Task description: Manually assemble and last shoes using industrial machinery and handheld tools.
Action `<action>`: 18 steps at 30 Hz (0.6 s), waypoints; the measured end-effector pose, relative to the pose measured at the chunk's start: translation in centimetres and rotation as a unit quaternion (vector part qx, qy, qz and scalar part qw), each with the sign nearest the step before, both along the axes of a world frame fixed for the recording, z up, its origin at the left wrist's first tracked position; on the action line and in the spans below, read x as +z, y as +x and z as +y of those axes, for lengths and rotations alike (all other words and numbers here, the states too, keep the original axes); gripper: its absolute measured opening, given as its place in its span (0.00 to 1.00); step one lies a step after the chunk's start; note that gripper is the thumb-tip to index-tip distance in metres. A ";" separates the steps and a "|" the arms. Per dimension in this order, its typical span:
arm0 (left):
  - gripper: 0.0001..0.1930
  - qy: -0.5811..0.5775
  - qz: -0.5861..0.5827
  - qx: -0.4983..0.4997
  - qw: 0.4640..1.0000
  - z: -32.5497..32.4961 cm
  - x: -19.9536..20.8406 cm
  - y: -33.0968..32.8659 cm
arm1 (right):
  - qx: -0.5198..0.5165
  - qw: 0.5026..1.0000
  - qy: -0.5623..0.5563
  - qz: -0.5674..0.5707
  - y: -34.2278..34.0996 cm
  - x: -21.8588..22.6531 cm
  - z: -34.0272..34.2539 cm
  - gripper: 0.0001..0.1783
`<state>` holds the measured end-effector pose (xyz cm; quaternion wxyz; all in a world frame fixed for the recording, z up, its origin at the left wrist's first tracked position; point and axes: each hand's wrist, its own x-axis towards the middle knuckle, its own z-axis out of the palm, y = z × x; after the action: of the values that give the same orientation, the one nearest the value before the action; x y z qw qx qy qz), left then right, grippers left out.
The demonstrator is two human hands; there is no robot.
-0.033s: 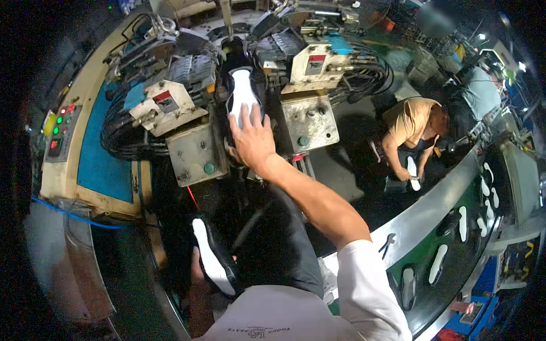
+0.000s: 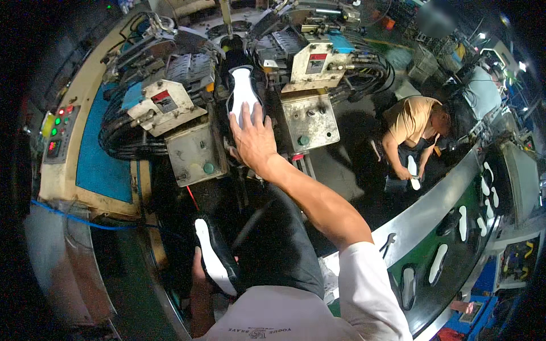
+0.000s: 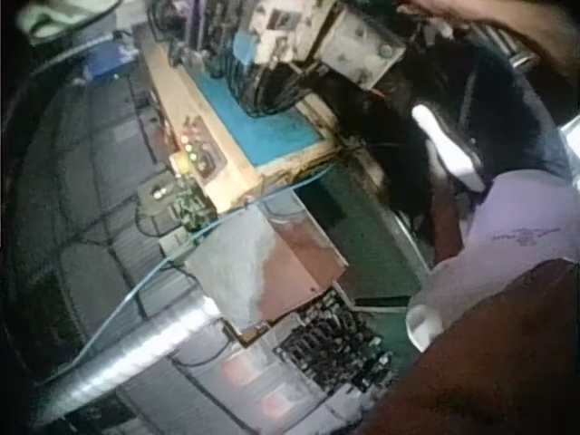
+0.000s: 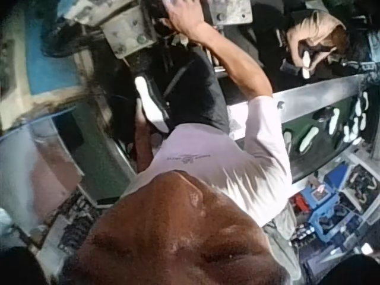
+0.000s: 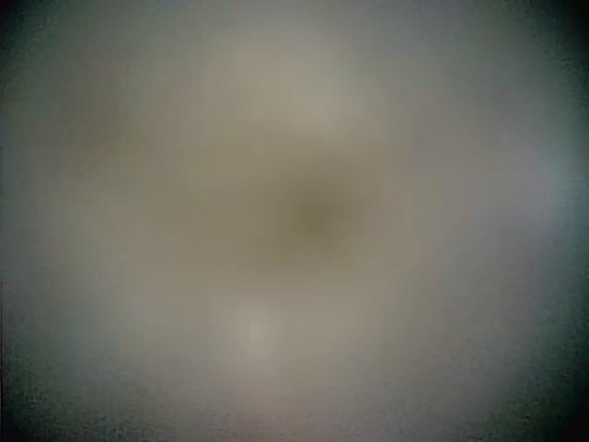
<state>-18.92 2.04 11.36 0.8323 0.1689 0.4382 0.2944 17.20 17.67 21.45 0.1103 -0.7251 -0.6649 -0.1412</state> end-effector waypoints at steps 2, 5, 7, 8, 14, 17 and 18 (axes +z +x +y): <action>0.45 0.003 -0.007 -0.034 0.999 0.6 0.3 0.4 | 0.008 1.000 -0.009 0.002 -0.3 0.5 0.2 0.50; 0.35 -0.002 -0.024 -0.040 0.999 2.0 0.3 1.5 | 0.009 1.000 0.021 0.016 0.5 0.6 2.4 0.51; 0.34 0.011 0.044 -0.060 0.997 3.6 0.7 2.8 | 0.007 0.999 0.013 0.031 1.4 1.1 4.9 0.51; 0.34 0.031 0.107 -0.077 0.991 4.2 0.6 3.2 | 0.008 0.999 0.012 0.042 1.8 1.4 6.3 0.52; 0.34 -0.032 0.081 -0.084 0.993 9.0 -5.9 5.6 | 0.024 0.995 0.022 0.091 5.6 2.9 13.5 0.48; 0.32 -0.051 0.133 -0.082 0.986 11.2 -5.8 8.6 | 0.026 0.995 0.051 0.076 6.8 3.4 15.1 0.45; 0.32 -0.055 0.134 -0.078 0.986 11.6 -5.5 9.0 | 0.029 0.995 0.049 0.078 6.4 3.7 15.1 0.45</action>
<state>-9.94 13.60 5.83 0.7945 0.1950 0.5467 0.1786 23.60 32.75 25.14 0.2008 -0.7079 -0.6677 -0.1133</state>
